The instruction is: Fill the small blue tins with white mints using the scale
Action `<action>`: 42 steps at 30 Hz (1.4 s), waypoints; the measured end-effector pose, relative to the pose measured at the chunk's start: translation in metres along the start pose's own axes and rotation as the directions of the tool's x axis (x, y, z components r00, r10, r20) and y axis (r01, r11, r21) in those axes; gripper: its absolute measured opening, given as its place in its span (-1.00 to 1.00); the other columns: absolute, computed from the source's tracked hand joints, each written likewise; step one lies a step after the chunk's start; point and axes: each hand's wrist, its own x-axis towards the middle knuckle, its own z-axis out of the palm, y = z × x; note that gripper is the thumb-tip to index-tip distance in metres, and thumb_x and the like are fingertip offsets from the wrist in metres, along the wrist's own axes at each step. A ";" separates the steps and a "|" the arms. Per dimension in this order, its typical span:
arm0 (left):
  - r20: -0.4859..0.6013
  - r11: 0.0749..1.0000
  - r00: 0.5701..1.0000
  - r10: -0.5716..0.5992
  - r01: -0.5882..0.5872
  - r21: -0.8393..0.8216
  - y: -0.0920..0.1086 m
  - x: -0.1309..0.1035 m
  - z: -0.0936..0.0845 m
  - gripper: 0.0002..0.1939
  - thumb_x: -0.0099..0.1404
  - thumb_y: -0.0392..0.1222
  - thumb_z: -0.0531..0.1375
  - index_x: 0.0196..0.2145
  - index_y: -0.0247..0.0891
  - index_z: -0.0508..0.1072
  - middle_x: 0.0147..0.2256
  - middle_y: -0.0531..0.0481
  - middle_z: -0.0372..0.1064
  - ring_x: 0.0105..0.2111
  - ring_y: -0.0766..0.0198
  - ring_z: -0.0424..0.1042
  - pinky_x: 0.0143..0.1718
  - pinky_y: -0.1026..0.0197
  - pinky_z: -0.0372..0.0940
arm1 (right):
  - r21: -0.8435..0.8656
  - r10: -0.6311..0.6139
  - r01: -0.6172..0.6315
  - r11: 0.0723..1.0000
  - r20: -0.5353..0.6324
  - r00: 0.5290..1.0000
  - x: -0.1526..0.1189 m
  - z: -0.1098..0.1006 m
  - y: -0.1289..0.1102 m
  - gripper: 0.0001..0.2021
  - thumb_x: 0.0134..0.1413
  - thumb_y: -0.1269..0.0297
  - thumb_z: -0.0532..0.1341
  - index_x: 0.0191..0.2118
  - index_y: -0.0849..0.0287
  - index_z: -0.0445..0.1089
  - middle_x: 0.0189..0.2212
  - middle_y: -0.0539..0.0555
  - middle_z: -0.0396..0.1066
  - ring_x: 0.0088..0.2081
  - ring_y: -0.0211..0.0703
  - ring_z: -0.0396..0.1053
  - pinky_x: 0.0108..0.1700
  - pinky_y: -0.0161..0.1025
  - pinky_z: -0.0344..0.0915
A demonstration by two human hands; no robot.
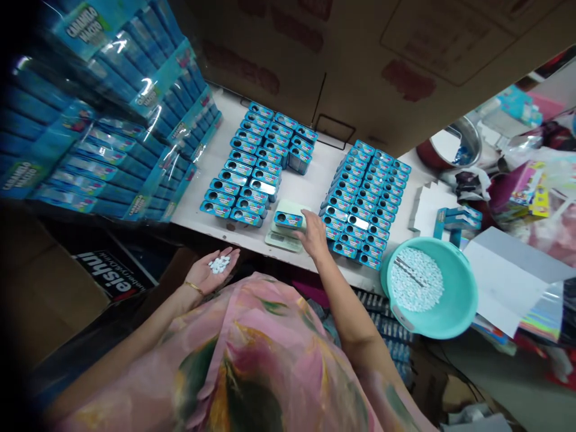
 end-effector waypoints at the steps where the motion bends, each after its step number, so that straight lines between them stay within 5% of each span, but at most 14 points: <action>1: 0.008 1.000 1.000 -0.004 0.004 0.008 0.000 0.000 0.000 -0.73 0.19 -0.36 -0.04 -0.18 -0.49 0.32 -0.27 -0.33 0.37 -0.21 0.07 0.38 -0.33 0.12 0.38 | 0.012 -0.027 0.027 1.000 -0.019 0.999 -0.002 -0.002 -0.006 -0.56 -0.02 0.20 0.13 0.00 0.23 0.15 -0.09 0.19 0.24 -0.03 -0.02 0.13 -0.03 -0.06 0.10; 4: 0.058 0.997 0.997 -0.047 0.044 0.060 -0.004 0.001 0.005 -0.75 0.18 -0.37 -0.05 -0.23 -0.48 0.34 -0.28 -0.32 0.38 -0.21 0.06 0.38 -0.31 0.10 0.37 | 0.093 -0.188 0.187 0.978 0.010 0.982 -0.012 0.002 -0.039 -0.69 0.07 0.24 0.05 -0.04 0.18 0.19 -0.14 0.15 0.26 -0.06 -0.10 0.16 -0.02 -0.13 0.12; 7: 0.136 0.986 0.981 -0.138 0.123 0.111 -0.013 0.004 0.018 -0.77 0.19 -0.37 -0.05 -0.29 -0.47 0.36 -0.38 -0.24 0.40 -0.33 0.14 0.42 -0.35 0.12 0.36 | 0.161 -0.390 0.362 0.918 0.205 0.898 -0.025 0.021 -0.080 -0.71 0.09 0.26 0.02 -0.05 0.16 0.20 -0.16 0.12 0.27 -0.13 -0.17 0.19 -0.09 -0.23 0.20; 9: 0.169 0.975 0.966 -0.198 0.177 0.132 -0.020 0.006 0.027 -0.78 0.20 -0.36 -0.05 -0.32 -0.45 0.37 -0.46 -0.15 0.40 -0.44 0.23 0.42 -0.42 0.18 0.35 | 0.102 -0.406 0.396 0.912 0.344 0.846 -0.031 0.036 -0.100 -0.71 0.09 0.29 0.03 -0.04 0.17 0.19 -0.16 0.13 0.26 -0.18 -0.17 0.20 -0.16 -0.23 0.23; 17: 0.060 0.923 0.947 -0.316 0.293 0.249 -0.035 0.009 0.035 -0.78 0.21 -0.35 -0.05 -0.52 -0.41 0.32 -0.63 -0.04 0.31 -0.60 0.30 0.37 -0.47 0.20 0.34 | -0.069 -0.344 0.447 0.892 0.538 0.770 -0.037 0.050 -0.098 -0.81 0.09 0.38 0.01 -0.17 0.24 0.27 -0.28 0.12 0.28 -0.25 -0.16 0.22 -0.34 -0.29 0.26; 21: 0.079 0.926 0.953 -0.293 0.263 0.272 -0.036 0.008 0.043 -0.78 0.21 -0.36 -0.06 -0.49 -0.40 0.33 -0.60 -0.06 0.34 -0.58 0.30 0.38 -0.50 0.24 0.34 | -0.061 -0.321 0.408 0.911 0.518 0.793 -0.036 0.053 -0.091 -0.84 0.07 0.40 0.04 -0.22 0.22 0.29 -0.27 0.10 0.30 -0.24 -0.17 0.24 -0.38 -0.32 0.25; 26: 0.132 0.923 0.943 -0.304 0.258 0.284 -0.037 0.011 0.057 -0.81 0.19 -0.39 -0.05 -0.46 -0.40 0.34 -0.58 -0.06 0.36 -0.55 0.30 0.40 -0.44 0.22 0.35 | 0.060 -0.385 0.390 0.919 0.361 0.849 -0.033 0.039 -0.079 -0.82 0.06 0.40 0.04 -0.20 0.22 0.28 -0.25 0.10 0.31 -0.22 -0.20 0.23 -0.24 -0.31 0.24; 31: 0.257 0.934 0.924 -0.284 0.207 0.290 -0.036 0.017 0.078 -0.76 0.18 -0.37 -0.05 -0.30 -0.49 0.37 -0.44 -0.21 0.42 -0.37 0.19 0.43 -0.27 0.14 0.33 | 0.097 -0.253 0.239 0.966 0.175 0.951 -0.002 0.007 -0.059 -0.85 0.03 0.41 0.05 -0.26 0.22 0.29 -0.34 0.10 0.31 -0.26 -0.21 0.24 -0.20 -0.30 0.22; 34: 0.286 0.935 0.916 -0.282 0.196 0.295 -0.033 0.019 0.086 -0.74 0.17 -0.36 -0.03 -0.26 -0.52 0.37 -0.32 -0.31 0.41 -0.21 0.10 0.39 -0.18 0.12 0.29 | 0.063 -0.177 0.170 0.983 0.143 0.974 0.019 -0.001 -0.047 -0.84 0.01 0.44 0.05 -0.26 0.20 0.30 -0.34 0.09 0.30 -0.27 -0.20 0.25 -0.21 -0.29 0.22; 38: 0.273 0.946 0.927 -0.257 0.184 0.267 -0.029 0.021 0.079 -0.74 0.15 -0.36 -0.01 -0.23 -0.51 0.37 -0.28 -0.30 0.41 -0.13 0.08 0.34 -0.15 0.11 0.28 | 0.020 -0.146 0.144 0.989 0.160 0.976 0.031 0.003 -0.039 -0.80 0.00 0.44 0.05 -0.22 0.19 0.31 -0.34 0.10 0.29 -0.26 -0.18 0.25 -0.21 -0.28 0.21; 42: 0.240 0.953 0.939 -0.247 0.190 0.237 -0.025 0.018 0.067 -0.73 0.15 -0.38 -0.02 -0.21 -0.49 0.36 -0.27 -0.28 0.41 -0.13 0.08 0.34 -0.17 0.11 0.30 | 0.152 -0.116 0.100 0.983 0.097 0.988 0.030 0.005 -0.035 -0.83 0.02 0.42 0.07 -0.25 0.18 0.33 -0.34 0.07 0.30 -0.27 -0.23 0.27 -0.21 -0.31 0.22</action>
